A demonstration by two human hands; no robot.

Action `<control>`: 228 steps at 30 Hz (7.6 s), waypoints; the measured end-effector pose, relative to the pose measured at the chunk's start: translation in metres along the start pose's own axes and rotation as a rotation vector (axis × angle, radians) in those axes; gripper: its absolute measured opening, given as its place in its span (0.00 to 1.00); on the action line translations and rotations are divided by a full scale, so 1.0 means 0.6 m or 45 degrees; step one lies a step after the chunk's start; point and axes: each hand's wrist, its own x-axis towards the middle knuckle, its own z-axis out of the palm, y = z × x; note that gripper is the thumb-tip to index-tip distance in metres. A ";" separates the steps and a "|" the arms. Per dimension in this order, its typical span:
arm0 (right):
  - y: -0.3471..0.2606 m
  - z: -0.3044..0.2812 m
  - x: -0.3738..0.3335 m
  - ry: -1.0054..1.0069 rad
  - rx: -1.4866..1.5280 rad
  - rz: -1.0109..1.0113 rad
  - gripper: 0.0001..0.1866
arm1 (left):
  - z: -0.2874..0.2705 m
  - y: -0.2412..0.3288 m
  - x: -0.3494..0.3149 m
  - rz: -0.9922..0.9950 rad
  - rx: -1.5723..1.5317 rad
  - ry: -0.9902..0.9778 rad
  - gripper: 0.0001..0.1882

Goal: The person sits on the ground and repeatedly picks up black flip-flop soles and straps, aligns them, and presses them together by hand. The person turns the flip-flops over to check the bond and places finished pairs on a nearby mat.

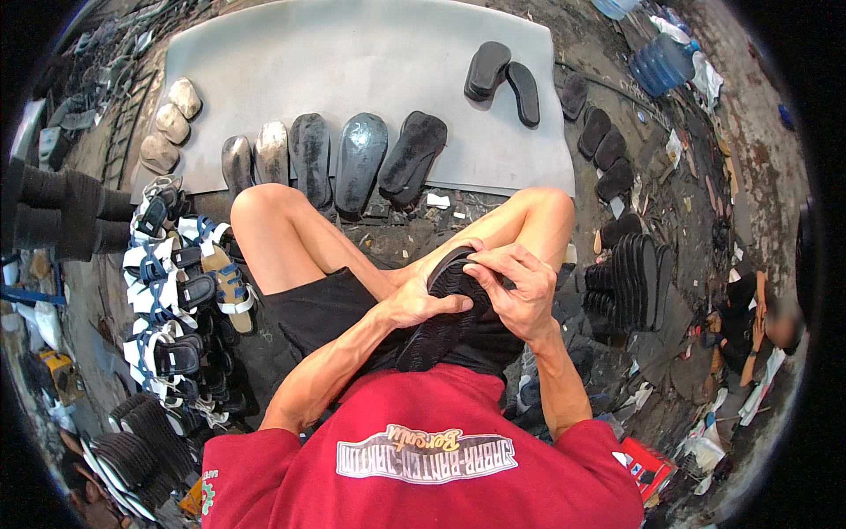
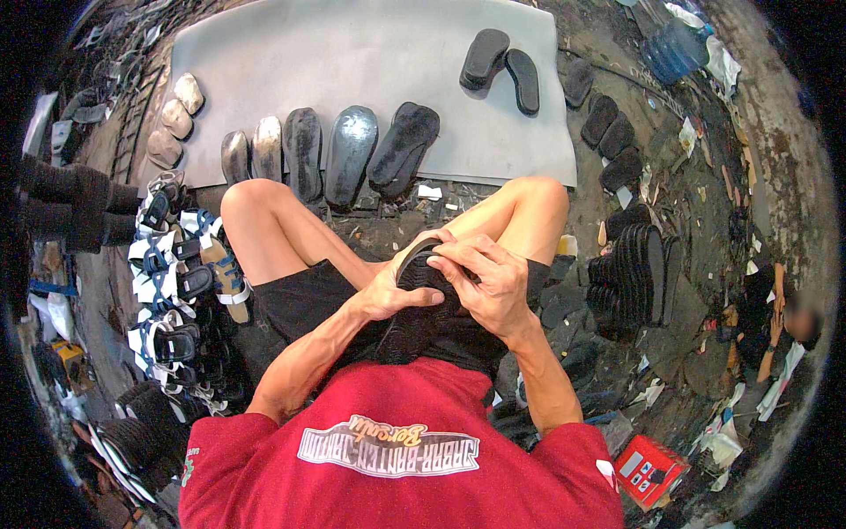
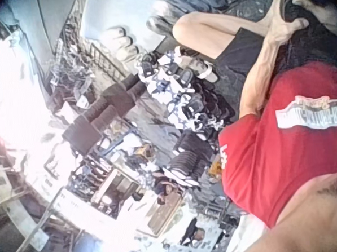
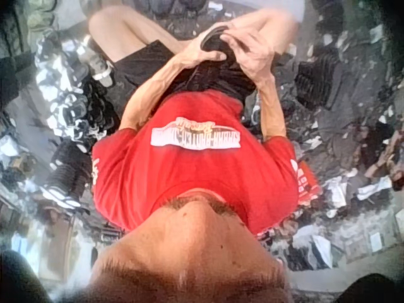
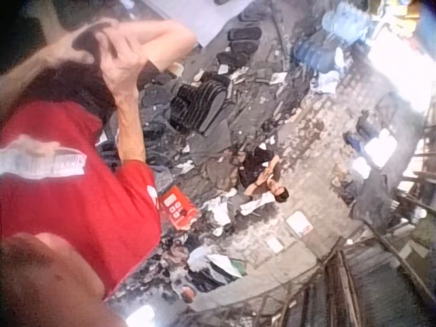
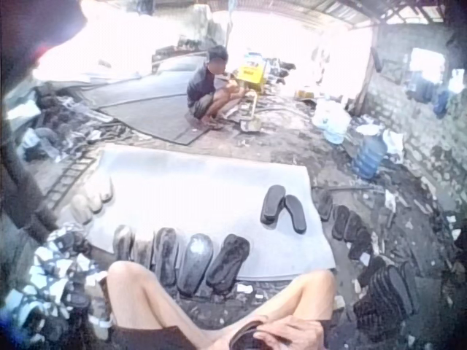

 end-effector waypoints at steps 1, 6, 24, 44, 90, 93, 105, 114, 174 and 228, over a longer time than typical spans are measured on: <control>-0.001 0.002 0.000 0.016 -0.004 -0.004 0.07 | 0.000 0.002 0.003 0.023 0.041 -0.001 0.41; -0.007 0.017 -0.007 0.068 -0.120 -0.106 0.15 | -0.003 0.018 -0.009 -0.002 0.100 0.052 0.37; -0.051 0.104 -0.057 0.377 0.256 0.439 0.21 | -0.009 0.035 -0.054 -0.062 -0.446 0.246 0.36; -0.093 0.147 0.064 0.070 0.416 0.423 0.25 | -0.001 0.128 -0.008 0.571 1.193 1.321 0.25; 0.092 0.260 0.028 0.491 0.490 0.880 0.38 | -0.003 -0.038 0.092 0.059 0.571 1.746 0.46; 0.093 0.237 0.021 0.198 0.769 0.707 0.32 | -0.062 -0.032 0.101 0.021 0.379 1.654 0.48; 0.407 0.191 0.369 0.509 0.550 0.852 0.37 | -0.148 -0.086 0.127 -0.157 0.232 1.336 0.37; 0.564 0.262 0.437 0.393 -0.703 0.429 0.33 | -0.121 -0.041 0.153 0.201 -0.027 1.584 0.22; 0.075 0.058 -0.050 0.084 2.663 0.878 0.39 | -0.074 0.069 -0.088 -0.169 0.970 0.483 0.35; -0.135 0.052 -0.049 0.190 0.123 0.190 0.27 | 0.026 0.123 -0.036 0.545 -0.783 0.464 0.51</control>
